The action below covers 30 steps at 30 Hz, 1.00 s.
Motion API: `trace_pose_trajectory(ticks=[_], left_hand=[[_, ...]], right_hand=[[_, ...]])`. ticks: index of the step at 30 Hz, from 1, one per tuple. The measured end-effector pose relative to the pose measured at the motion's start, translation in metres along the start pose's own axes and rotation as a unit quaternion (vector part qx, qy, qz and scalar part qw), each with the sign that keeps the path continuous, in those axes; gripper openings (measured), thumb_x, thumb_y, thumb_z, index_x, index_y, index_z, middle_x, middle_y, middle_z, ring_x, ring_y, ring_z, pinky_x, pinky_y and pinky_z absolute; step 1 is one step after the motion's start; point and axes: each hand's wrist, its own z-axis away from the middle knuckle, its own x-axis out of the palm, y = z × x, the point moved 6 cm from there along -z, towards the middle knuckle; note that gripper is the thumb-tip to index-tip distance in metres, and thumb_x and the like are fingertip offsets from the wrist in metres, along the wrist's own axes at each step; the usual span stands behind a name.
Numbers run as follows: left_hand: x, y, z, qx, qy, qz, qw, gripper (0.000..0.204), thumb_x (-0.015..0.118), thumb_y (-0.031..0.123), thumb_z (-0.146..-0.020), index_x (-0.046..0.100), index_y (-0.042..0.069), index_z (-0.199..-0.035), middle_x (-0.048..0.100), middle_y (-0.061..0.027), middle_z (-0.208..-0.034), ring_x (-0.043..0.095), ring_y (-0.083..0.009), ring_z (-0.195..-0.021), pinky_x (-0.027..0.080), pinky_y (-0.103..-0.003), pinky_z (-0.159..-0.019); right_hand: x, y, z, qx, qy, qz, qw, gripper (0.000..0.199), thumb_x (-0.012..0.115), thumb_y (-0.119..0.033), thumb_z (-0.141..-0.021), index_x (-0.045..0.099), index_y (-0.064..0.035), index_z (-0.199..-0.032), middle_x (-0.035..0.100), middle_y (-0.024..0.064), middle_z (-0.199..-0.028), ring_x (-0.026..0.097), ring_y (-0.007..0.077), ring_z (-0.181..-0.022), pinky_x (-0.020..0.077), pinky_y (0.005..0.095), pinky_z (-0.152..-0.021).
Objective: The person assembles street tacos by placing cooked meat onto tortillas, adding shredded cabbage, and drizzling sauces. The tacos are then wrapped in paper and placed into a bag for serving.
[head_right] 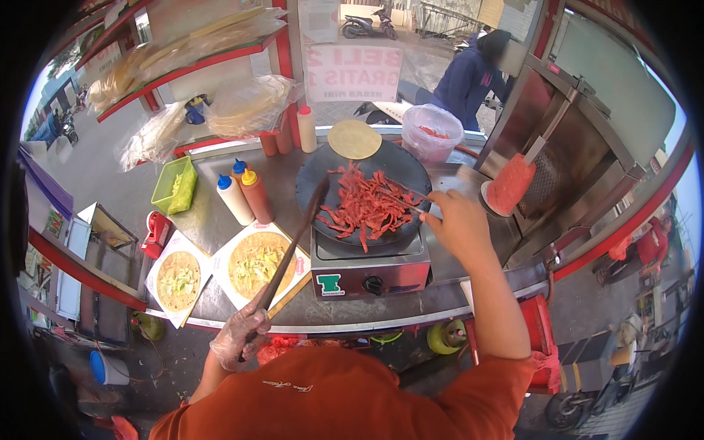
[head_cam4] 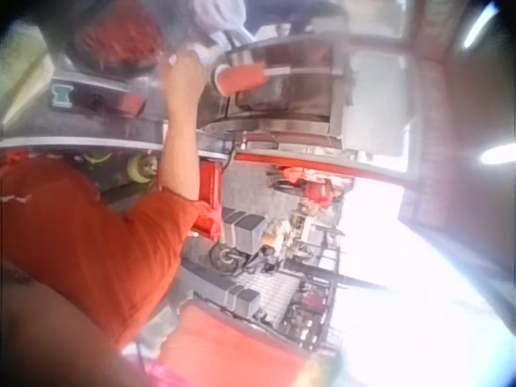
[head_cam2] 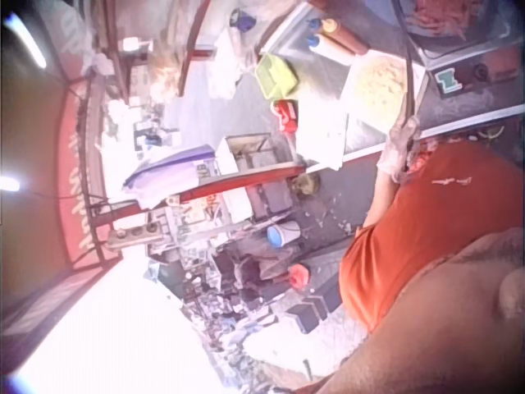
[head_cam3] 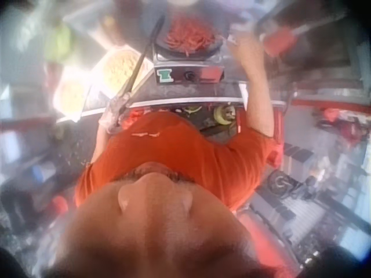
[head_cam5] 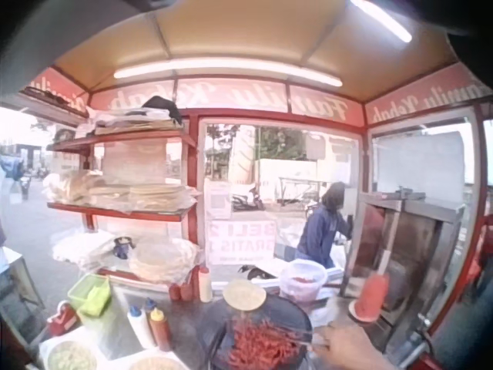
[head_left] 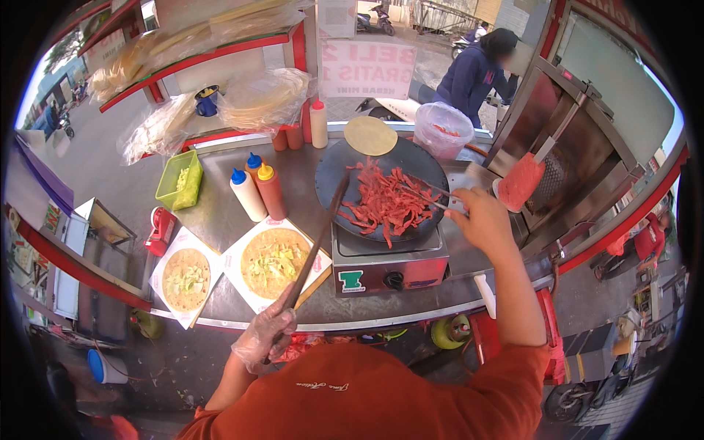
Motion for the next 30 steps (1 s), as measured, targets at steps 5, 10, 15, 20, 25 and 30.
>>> trace_pose_trajectory(ticks=[5,10,15,20,25,30], left_hand=[[0.011,0.015,-0.026,0.025,-0.063,-0.007,0.998,0.076,0.061,0.032,-0.109,0.022,0.023,-0.174,0.048,0.0014,-0.088,0.036,-0.0047,-0.047,0.035,-0.020,-0.039],[0.006,0.032,-0.052,0.009,-0.081,-0.051,0.995,0.075,0.058,0.029,-0.109,0.021,0.021,-0.174,0.048,0.0029,-0.088,0.037,-0.0034,-0.049,0.034,-0.019,-0.040],[0.000,0.027,-0.037,0.039,-0.037,0.008,0.998,0.076,0.061,0.028,-0.108,0.023,0.021,-0.173,0.049,0.0022,-0.087,0.036,-0.0036,-0.047,0.033,-0.019,-0.037],[0.004,0.006,-0.020,0.000,-0.041,0.085,0.996,0.080,0.067,0.030,-0.105,0.025,0.022,-0.173,0.049,0.0021,-0.087,0.036,-0.0038,-0.046,0.035,-0.018,-0.037],[-0.001,0.006,-0.010,0.010,-0.044,0.097,0.994,0.079,0.067,0.028,-0.105,0.026,0.021,-0.172,0.050,0.0020,-0.087,0.036,-0.0035,-0.045,0.033,-0.019,-0.038],[-0.015,0.015,0.000,0.049,-0.009,0.080,0.996,0.077,0.063,0.028,-0.108,0.023,0.020,-0.173,0.049,0.0020,-0.087,0.037,-0.0035,-0.044,0.034,-0.019,-0.037]], right_hand=[[0.036,-0.014,0.017,-0.017,-0.011,-0.052,0.998,0.033,0.079,-0.032,-0.094,0.075,-0.0087,-0.117,0.074,0.0176,-0.098,0.072,0.0416,-0.093,0.0556,0.0532,-0.078],[0.049,-0.024,0.027,0.071,-0.009,-0.232,0.970,0.029,0.074,-0.032,-0.098,0.074,-0.0052,-0.110,0.073,0.0201,-0.091,0.072,0.0447,-0.088,0.0544,0.0548,-0.077],[0.045,-0.041,0.024,-0.007,-0.007,-0.101,0.995,0.033,0.073,-0.036,-0.100,0.076,-0.0069,-0.116,0.075,0.0237,-0.099,0.072,0.0467,-0.089,0.0554,0.0525,-0.077],[0.063,-0.027,0.032,0.006,-0.053,-0.195,0.979,0.034,0.072,-0.038,-0.100,0.075,-0.0071,-0.115,0.075,0.0213,-0.095,0.072,0.0456,-0.088,0.0556,0.0533,-0.077],[0.019,-0.028,0.044,-0.016,0.006,-0.100,0.995,0.037,0.074,-0.036,-0.098,0.072,-0.0060,-0.121,0.074,0.0182,-0.097,0.073,0.0405,-0.089,0.0560,0.0510,-0.075],[-0.042,-0.061,0.064,-0.146,0.037,0.136,0.979,0.035,0.078,-0.025,-0.090,0.069,-0.0079,-0.120,0.066,0.0095,-0.098,0.073,0.0301,-0.091,0.0579,0.0429,-0.070]])
